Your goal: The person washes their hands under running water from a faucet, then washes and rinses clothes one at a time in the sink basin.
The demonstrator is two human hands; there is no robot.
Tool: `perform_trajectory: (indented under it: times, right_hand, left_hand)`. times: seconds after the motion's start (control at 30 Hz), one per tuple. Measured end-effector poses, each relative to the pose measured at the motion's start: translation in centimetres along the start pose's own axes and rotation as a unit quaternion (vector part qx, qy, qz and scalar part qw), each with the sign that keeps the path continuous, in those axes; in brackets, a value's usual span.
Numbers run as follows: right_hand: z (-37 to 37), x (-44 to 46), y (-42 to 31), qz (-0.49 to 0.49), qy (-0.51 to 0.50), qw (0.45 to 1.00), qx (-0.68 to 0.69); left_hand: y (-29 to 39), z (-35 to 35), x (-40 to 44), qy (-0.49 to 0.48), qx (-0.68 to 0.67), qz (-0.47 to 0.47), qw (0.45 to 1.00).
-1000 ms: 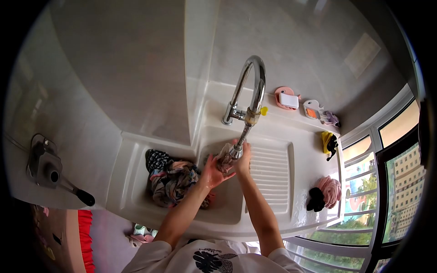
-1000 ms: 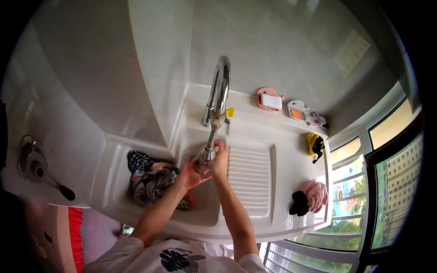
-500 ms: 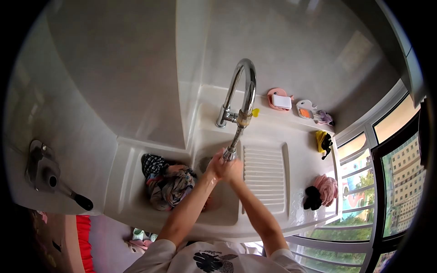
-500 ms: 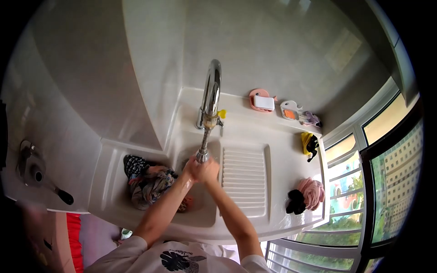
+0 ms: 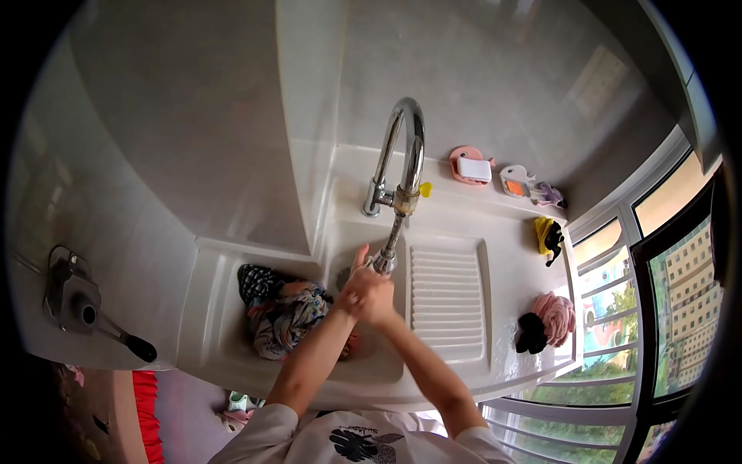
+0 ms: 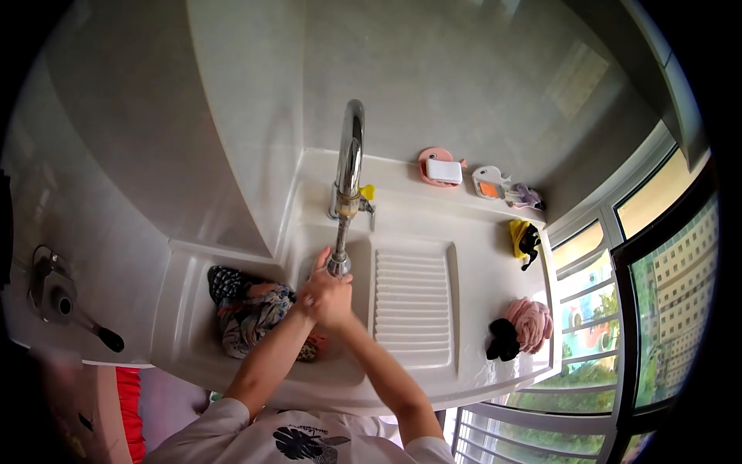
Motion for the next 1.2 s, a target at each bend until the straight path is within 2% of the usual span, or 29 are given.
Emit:
perform_trajectory:
  times: [0.07,0.1,0.13,0.17,0.23,0.3,0.37,0.4,0.43,0.47,0.53,0.57,0.6,0.63,0.67,0.7,0.77,0.8,0.83,0.9,0.93,0.97,1.0,1.03,1.07,1.1,1.13,1.17,1.2]
  right_hand:
    - [1.3,0.0,5.6,0.056,0.011,0.996,0.07]
    - [2.1,-0.3,8.1,0.2,0.005,0.977,0.068]
    - [2.1,0.1,8.3,0.194,0.032,0.979,0.048]
    - [2.0,0.3,8.3,0.189,0.059,0.98,0.025]
    - [2.4,-0.5,5.2,0.137,-0.031,0.989,-0.049]
    - [0.8,-0.6,0.6,-0.04,-0.008,0.997,0.062]
    - [1.3,-1.0,1.8,-0.06,-0.01,0.994,0.093]
    - [2.5,-1.5,4.7,0.055,-0.026,0.996,0.065]
    - [3.2,-1.6,7.6,0.168,-0.039,0.984,0.036]
    - [0.3,-0.1,7.7,0.157,0.084,0.982,0.057]
    - [-1.8,0.8,8.2,0.155,0.075,0.985,0.034]
    - [-2.4,1.0,8.1,0.15,0.061,0.987,0.01]
    - [-3.1,1.2,7.8,0.151,0.061,0.987,0.011]
    - [-3.5,1.1,7.9,0.245,0.058,0.962,0.105]
    - [-3.6,0.8,8.2,0.335,0.058,0.92,0.198]
    - [-3.3,0.3,8.8,0.335,0.063,0.919,0.199]
    - [-1.6,-1.2,9.6,0.28,0.016,0.944,0.175]
    - [-1.3,-1.3,9.5,0.284,0.018,0.942,0.178]
    - [-1.0,-1.4,9.1,0.274,-0.006,0.943,0.189]
    - [-0.8,-1.4,9.0,0.263,-0.027,0.944,0.199]
    - [-0.5,-1.3,9.0,0.269,-0.052,0.932,0.237]
    - [-0.3,-1.2,9.1,0.275,-0.075,0.919,0.273]
    - [-0.3,-1.0,9.0,0.276,-0.07,0.919,0.273]
    - [-0.4,-0.9,9.2,0.316,0.015,0.856,0.409]
    - [-0.6,-0.9,9.5,0.344,0.1,0.767,0.532]
    - [-1.5,-1.1,9.3,0.345,0.106,0.767,0.53]
    - [-2.3,-1.6,9.1,0.392,0.104,0.732,0.547]
    - [-2.7,-2.3,8.9,0.437,0.101,0.693,0.565]
    - [-2.2,-3.4,9.0,0.439,0.104,0.69,0.566]
  left_hand:
    - [-0.6,-0.9,0.0,0.005,0.033,0.083,0.996]
    - [-0.9,-1.8,-0.2,-0.043,-0.018,-0.018,0.999]
    - [-1.3,-2.8,-0.5,-0.08,-0.059,-0.122,0.988]
    - [-1.6,-4.4,0.5,-0.202,-0.081,-0.155,0.964]
    - [-0.4,-0.1,-1.0,-0.064,0.1,0.058,0.991]
    - [-2.1,-7.5,2.5,-0.185,0.062,0.082,0.977]
    - [-1.6,-7.9,2.1,-0.141,0.099,0.08,0.982]
    - [-1.1,-3.9,0.4,0.006,0.049,0.004,0.999]
    - [-0.6,0.4,-1.8,0.161,-0.025,-0.053,0.985]
    - [-0.6,-0.7,-0.9,-0.124,-0.07,-0.086,0.986]
    - [0.3,-1.2,-2.1,-0.119,-0.023,-0.021,0.992]
    - [0.7,-1.2,-2.3,-0.119,-0.022,-0.023,0.992]
    - [1.5,-2.3,-2.7,0.017,0.023,-0.009,1.0]
    - [2.4,-3.8,-3.5,0.153,0.066,0.006,0.986]
    - [2.8,-8.9,-3.3,0.249,0.234,0.014,0.94]
    - [3.0,-8.4,-3.7,0.247,0.24,0.014,0.939]
    - [4.0,-6.5,-5.4,0.222,0.441,0.061,0.867]
    - [3.5,-6.4,-5.1,0.092,0.402,0.114,0.904]
    - [3.2,-4.7,-5.8,0.094,0.405,0.11,0.903]
    - [3.1,0.2,-6.4,-0.037,0.629,0.242,0.738]
    - [2.8,0.0,-5.7,-0.07,0.629,0.178,0.754]
    - [2.6,-0.5,-5.0,-0.073,0.631,0.178,0.751]
    - [2.2,-0.8,-4.3,-0.058,0.573,0.116,0.809]
    - [1.8,-1.2,-3.9,-0.041,0.509,0.051,0.858]
    - [1.7,-1.4,-3.7,-0.046,0.511,0.049,0.857]
    - [2.2,-0.3,-4.3,-0.036,0.462,0.04,0.885]
    - [2.5,0.3,-4.7,-0.022,0.413,0.029,0.91]
    - [2.4,0.1,-4.2,-0.023,0.416,0.024,0.909]
    - [2.4,-0.4,-3.6,-0.038,0.29,0.019,0.956]
Point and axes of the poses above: each hand's wrist, its own x-axis towards the middle knuckle, its own z-axis out of the palm, y = z × x, the point moved 3 cm from there along x, towards the middle knuckle
